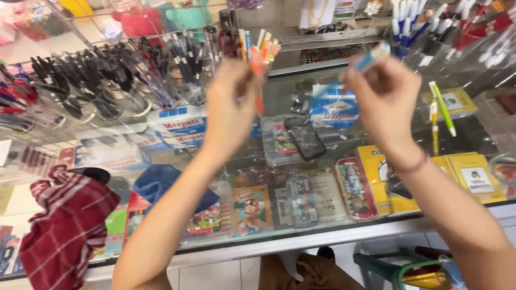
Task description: Cleaning the glass surface of a stationery counter and organizing pens into holders.
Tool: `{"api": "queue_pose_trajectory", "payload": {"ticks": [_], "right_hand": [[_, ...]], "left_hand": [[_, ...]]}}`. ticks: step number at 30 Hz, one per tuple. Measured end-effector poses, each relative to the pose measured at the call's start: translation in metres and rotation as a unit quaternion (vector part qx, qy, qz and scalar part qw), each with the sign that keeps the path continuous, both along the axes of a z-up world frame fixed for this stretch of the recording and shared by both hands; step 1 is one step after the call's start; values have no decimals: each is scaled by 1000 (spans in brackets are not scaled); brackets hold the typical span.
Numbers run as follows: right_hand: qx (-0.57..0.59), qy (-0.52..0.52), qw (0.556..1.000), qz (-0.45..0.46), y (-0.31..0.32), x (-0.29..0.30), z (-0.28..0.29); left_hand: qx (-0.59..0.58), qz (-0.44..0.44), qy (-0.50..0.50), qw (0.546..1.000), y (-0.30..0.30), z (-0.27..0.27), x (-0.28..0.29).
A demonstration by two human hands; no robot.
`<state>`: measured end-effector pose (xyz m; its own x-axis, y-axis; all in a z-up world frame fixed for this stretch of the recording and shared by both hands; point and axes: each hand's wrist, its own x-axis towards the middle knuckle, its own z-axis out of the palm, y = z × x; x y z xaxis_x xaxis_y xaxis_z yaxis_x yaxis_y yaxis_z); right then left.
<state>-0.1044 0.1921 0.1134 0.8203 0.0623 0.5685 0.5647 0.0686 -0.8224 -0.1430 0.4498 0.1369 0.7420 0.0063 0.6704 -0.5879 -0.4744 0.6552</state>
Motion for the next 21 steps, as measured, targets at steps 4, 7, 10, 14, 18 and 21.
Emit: {"api": "queue_pose_trajectory", "payload": {"ticks": [4,7,10,14,18,21], "right_hand": [[6,-106,994,-3,52,47,32],[-90,-172,980,-39,71,101,17],[-180,-185,966,-32,94,107,24],[-246,-132,960,-16,115,119,13],[-329,-187,924,-59,122,135,-2],[-362,-223,899,-106,125,137,-4]], "left_hand": [[-18,37,-110,993,41,2,48],[-3,40,-124,991,53,-21,83],[-1,61,-68,996,55,-37,102],[-16,25,-35,999,49,-42,107],[196,163,-175,951,45,-43,112],[198,185,-159,950,46,-48,121]]}}
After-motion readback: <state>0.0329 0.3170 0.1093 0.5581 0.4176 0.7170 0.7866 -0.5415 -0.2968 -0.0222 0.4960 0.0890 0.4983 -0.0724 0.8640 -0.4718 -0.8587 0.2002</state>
